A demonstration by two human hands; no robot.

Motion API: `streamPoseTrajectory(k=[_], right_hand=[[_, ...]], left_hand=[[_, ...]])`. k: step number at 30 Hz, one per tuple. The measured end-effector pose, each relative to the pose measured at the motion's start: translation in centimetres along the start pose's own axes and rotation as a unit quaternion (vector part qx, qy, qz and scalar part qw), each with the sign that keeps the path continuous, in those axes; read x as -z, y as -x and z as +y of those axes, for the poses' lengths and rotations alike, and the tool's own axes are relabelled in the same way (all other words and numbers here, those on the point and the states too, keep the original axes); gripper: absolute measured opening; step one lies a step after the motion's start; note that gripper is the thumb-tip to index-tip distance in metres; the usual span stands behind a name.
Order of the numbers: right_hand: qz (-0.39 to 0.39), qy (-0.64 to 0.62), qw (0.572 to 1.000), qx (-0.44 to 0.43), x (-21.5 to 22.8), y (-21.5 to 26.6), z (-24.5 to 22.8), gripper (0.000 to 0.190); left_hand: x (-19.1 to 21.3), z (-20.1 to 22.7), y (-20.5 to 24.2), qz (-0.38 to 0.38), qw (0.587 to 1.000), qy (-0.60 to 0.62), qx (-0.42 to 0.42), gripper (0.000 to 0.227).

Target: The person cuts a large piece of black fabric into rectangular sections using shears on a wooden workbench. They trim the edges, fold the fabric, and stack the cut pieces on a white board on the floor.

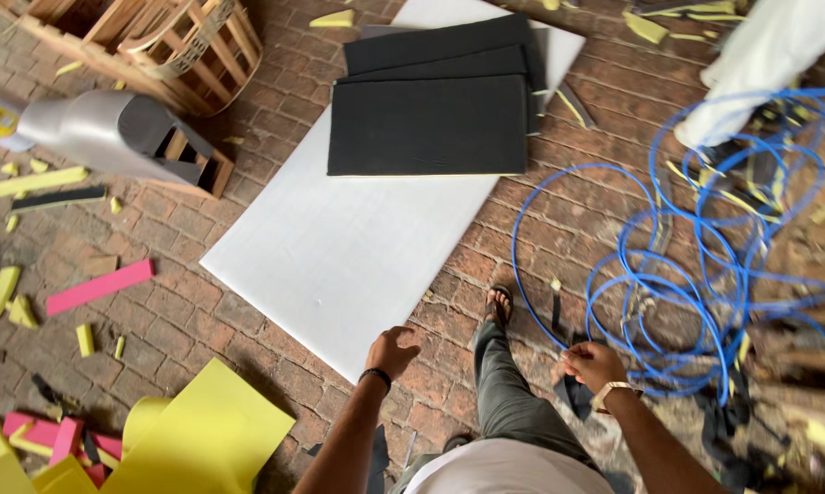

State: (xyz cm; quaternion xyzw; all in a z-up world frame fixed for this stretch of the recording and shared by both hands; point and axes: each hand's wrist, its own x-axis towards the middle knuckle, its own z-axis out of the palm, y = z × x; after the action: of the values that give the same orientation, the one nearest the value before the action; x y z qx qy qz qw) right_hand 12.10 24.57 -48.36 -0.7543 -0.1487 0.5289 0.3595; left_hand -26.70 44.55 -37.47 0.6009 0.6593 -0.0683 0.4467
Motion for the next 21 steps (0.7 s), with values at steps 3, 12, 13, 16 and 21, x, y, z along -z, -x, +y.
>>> streamPoseTrajectory(k=[3,12,13,16,21], right_hand=[[-0.069,-0.033,0.997,0.008,-2.0,-7.8,-5.8,0.018],[-0.111,0.055,0.990,-0.061,-9.9,-28.2,-19.4,0.014],[-0.118,0.031,0.990,-0.067,-11.3,-30.2,-19.8,0.014],[-0.141,-0.061,0.986,-0.071,-15.9,-37.7,-20.8,0.014],[-0.052,-0.136,0.979,-0.145,-24.9,-50.6,-22.0,0.048]], left_hand=[[2.8,2.6,-4.2,0.024,0.999,0.016,0.033,0.048],[7.5,10.5,-19.7,0.075,0.990,0.111,0.035,0.039],[7.5,10.9,-21.6,0.082,0.989,0.120,0.023,0.037],[8.4,11.8,-30.0,0.096,0.959,0.266,0.036,0.036],[9.6,13.3,-46.1,0.030,0.821,0.551,0.151,0.026]])
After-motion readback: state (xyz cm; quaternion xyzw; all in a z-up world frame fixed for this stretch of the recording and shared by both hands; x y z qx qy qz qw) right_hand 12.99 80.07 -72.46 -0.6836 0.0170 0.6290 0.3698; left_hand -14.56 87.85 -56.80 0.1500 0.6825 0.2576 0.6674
